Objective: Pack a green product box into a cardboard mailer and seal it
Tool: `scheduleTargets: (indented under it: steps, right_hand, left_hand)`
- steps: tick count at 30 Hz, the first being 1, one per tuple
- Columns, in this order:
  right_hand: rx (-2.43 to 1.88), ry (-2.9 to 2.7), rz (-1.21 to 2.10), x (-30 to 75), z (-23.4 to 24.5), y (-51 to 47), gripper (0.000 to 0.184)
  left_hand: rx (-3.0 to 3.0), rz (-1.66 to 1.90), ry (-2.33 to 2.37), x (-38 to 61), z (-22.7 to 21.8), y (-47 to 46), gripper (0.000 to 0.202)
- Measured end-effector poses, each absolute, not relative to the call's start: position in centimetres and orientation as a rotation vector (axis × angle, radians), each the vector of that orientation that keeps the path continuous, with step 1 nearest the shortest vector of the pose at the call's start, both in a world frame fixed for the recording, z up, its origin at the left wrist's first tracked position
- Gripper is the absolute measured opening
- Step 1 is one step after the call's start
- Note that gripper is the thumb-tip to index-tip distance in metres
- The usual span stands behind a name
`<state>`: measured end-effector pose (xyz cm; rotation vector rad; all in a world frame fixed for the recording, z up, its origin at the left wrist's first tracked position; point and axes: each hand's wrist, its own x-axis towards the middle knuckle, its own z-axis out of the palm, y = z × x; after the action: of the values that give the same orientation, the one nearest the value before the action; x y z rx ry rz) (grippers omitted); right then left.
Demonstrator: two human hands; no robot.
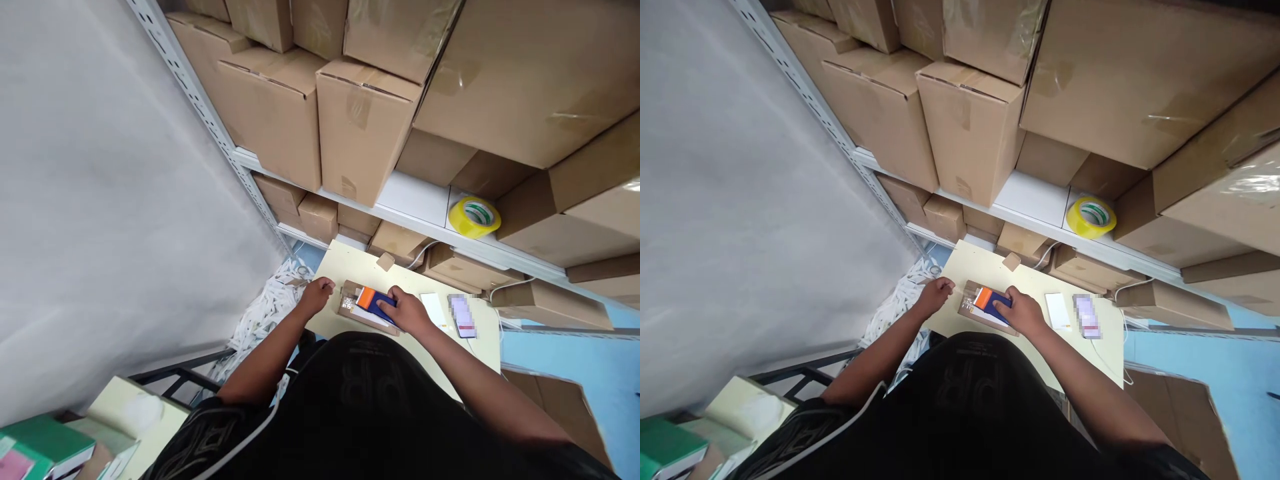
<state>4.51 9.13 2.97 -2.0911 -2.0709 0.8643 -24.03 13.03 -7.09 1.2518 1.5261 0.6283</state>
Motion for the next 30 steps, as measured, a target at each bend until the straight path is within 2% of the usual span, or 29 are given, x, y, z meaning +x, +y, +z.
scheduleTargets:
  steps: [5, 8, 13, 19, 24, 27, 30]
  right_hand:
    - [-2.176, -2.181, 0.794, 4.1, 1.4, 8.4, 0.030]
    - [-2.201, -2.169, 0.748, 4.2, 0.6, 8.2, 0.031]
    - [-2.076, -2.211, 0.608, 4.8, -0.1, 6.8, 0.035]
    - [-1.937, -2.215, 0.444, 5.2, -1.2, 4.8, 0.042]
    - [-1.949, -2.197, 0.390, 5.4, -1.5, 4.1, 0.042]
    - [-1.940, -2.214, 0.378, 4.9, -1.4, 4.0, 0.043]
    - [-1.948, -2.231, 0.383, 4.3, -1.5, 4.3, 0.045]
  left_hand:
    - [1.326, 0.590, 1.597, -23.0, -11.2, 11.4, 0.015]
    - [1.328, 0.619, 1.549, -21.7, -12.2, 11.6, 0.014]
    - [1.384, 0.738, 1.436, -23.5, -9.8, 11.3, 0.012]
    - [1.518, 0.915, 1.298, -24.7, -6.2, 9.5, 0.024]
    - [1.193, 0.968, 1.006, -23.7, -6.2, 10.2, 0.036]
    - [1.013, 1.004, 1.009, -23.8, -6.8, 10.1, 0.040]
    - [1.084, 1.057, 1.076, -24.3, -6.9, 9.8, 0.039]
